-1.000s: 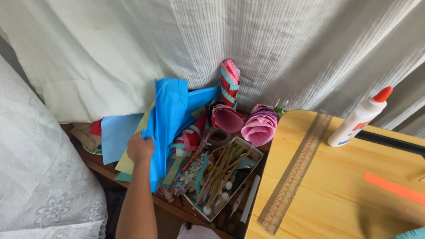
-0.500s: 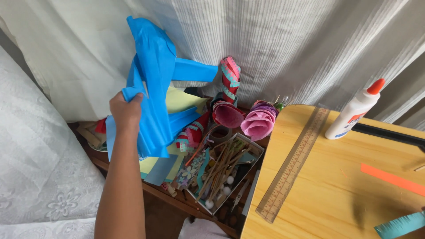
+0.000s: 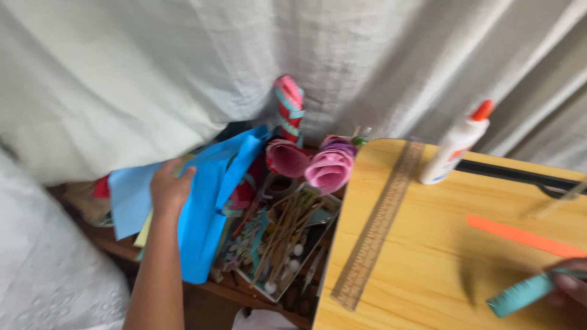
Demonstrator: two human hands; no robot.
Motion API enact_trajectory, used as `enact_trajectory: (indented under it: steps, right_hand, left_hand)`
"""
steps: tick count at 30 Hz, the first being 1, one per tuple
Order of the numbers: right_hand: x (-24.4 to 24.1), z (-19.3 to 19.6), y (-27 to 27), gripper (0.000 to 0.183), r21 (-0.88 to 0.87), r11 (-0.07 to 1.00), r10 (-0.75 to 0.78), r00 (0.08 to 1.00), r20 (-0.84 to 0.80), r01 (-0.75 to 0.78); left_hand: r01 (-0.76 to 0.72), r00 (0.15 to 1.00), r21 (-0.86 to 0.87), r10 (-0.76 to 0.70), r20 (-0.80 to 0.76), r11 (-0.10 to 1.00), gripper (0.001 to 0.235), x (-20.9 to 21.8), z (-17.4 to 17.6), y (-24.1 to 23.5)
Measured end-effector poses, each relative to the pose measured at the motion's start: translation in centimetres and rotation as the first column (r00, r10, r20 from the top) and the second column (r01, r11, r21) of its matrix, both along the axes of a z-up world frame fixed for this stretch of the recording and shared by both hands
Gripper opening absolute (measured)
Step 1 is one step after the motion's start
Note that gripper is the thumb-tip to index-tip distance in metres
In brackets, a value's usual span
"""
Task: Preparing and sorting fringed paper strips and wooden sticks for a handcraft project.
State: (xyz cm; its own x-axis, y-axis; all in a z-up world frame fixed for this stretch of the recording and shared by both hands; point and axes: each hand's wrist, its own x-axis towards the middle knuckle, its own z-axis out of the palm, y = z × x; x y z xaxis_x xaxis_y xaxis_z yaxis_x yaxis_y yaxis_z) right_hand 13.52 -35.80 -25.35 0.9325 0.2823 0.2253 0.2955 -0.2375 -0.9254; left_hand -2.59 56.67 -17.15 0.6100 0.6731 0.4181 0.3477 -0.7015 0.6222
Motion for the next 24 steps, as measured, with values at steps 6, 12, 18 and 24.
enact_trajectory:
  steps: [6, 12, 18, 24]
  right_hand:
    - [-12.0, 15.5, 14.8, 0.016, 0.078, 0.972, -0.207, 0.964, -0.169, 0.222]
    - [-14.5, 23.8, 17.8, 0.024, -0.007, 0.995, 0.079, 0.812, -0.579, -0.101]
    - [-16.3, 22.9, 16.9, 0.015, 0.051, 0.943, 0.255, 0.616, -0.745, -0.33]
    - [-18.3, 23.9, 13.8, 0.032, 0.431, 0.898, 0.32, 0.548, -0.773, 0.083]
  left_hand:
    - [0.212, 0.819, 0.467, -0.417, 0.394, 0.858, 0.019, -0.5, 16.4, -21.4]
    - [0.748, 0.424, 0.507, -0.896, 0.13, 0.428, 0.029, -3.2, 22.8, -44.5]
    - [0.962, 0.182, -0.152, -0.949, -0.256, 0.225, 0.073, -1.4, 20.5, -55.0]
    - [0.862, 0.078, -0.44, -0.922, -0.38, 0.254, 0.089, 0.1, 18.9, -57.5]
